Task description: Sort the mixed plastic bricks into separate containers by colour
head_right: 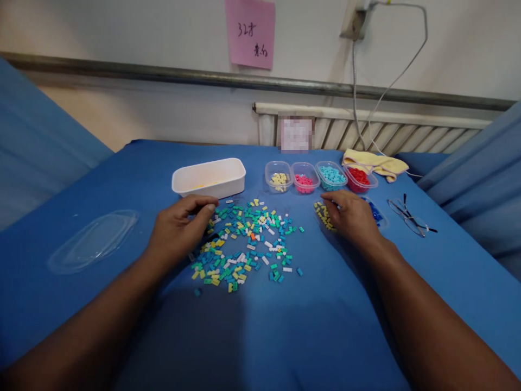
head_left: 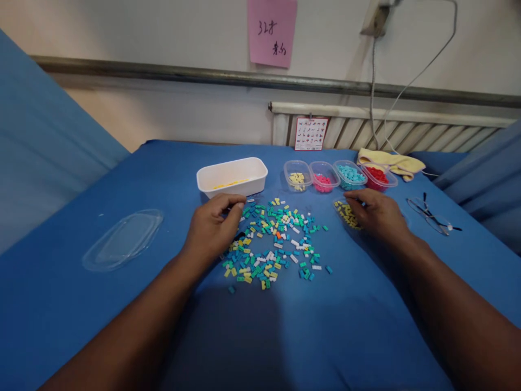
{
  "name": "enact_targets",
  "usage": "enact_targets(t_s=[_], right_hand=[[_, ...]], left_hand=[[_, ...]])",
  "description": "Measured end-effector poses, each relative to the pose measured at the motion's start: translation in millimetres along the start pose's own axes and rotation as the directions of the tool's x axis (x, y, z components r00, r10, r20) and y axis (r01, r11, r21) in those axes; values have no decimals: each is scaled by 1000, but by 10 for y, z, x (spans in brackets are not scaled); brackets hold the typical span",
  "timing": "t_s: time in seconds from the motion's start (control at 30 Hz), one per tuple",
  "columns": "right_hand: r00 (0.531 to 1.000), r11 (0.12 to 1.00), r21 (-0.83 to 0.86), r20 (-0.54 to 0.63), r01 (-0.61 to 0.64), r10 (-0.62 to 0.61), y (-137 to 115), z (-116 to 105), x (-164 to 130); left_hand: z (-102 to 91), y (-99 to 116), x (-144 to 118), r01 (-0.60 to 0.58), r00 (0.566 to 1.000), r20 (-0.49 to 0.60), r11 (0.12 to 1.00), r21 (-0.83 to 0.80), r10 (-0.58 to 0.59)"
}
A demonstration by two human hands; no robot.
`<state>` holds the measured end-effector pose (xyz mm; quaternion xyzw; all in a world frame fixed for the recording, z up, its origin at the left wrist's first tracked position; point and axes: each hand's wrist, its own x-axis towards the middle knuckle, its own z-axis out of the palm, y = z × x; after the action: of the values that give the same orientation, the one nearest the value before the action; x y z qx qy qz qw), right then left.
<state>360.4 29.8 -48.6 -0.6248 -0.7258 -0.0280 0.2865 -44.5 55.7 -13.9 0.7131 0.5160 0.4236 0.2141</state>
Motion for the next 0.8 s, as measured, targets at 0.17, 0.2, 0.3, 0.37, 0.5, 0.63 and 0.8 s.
enact_targets(t_s=[0.17, 0.2, 0.3, 0.37, 0.5, 0.63, 0.8], right_hand=[[971, 979, 168, 186, 119, -150, -624, 64, 270], [943, 978, 146, 276, 148, -184, -757, 87, 353], [878, 987, 68, 450, 146, -161, -1061, 180, 561], [864, 990, 41, 483, 138, -141, -1158, 251, 623], [847, 989, 52, 511, 136, -143, -1150, 334, 600], [846, 993, 89, 520, 82, -116, -1085, 306, 570], [866, 982, 172, 478, 72, -147, -1123, 267, 604]], left_hand=[[-6, -164, 41, -86, 996, 37, 994, 71, 84], [-5, -191, 49, -81, 996, 32, 994, 67, 79], [-3, -258, 64, -68, 998, 17, 996, 62, 67], [-1, -292, 63, -54, 999, 13, 997, 60, 53], [26, -327, 42, -38, 999, 36, 997, 64, 36], [61, -331, 27, -38, 998, 49, 997, 60, 35], [71, -311, 27, -49, 998, 45, 996, 68, 46]])
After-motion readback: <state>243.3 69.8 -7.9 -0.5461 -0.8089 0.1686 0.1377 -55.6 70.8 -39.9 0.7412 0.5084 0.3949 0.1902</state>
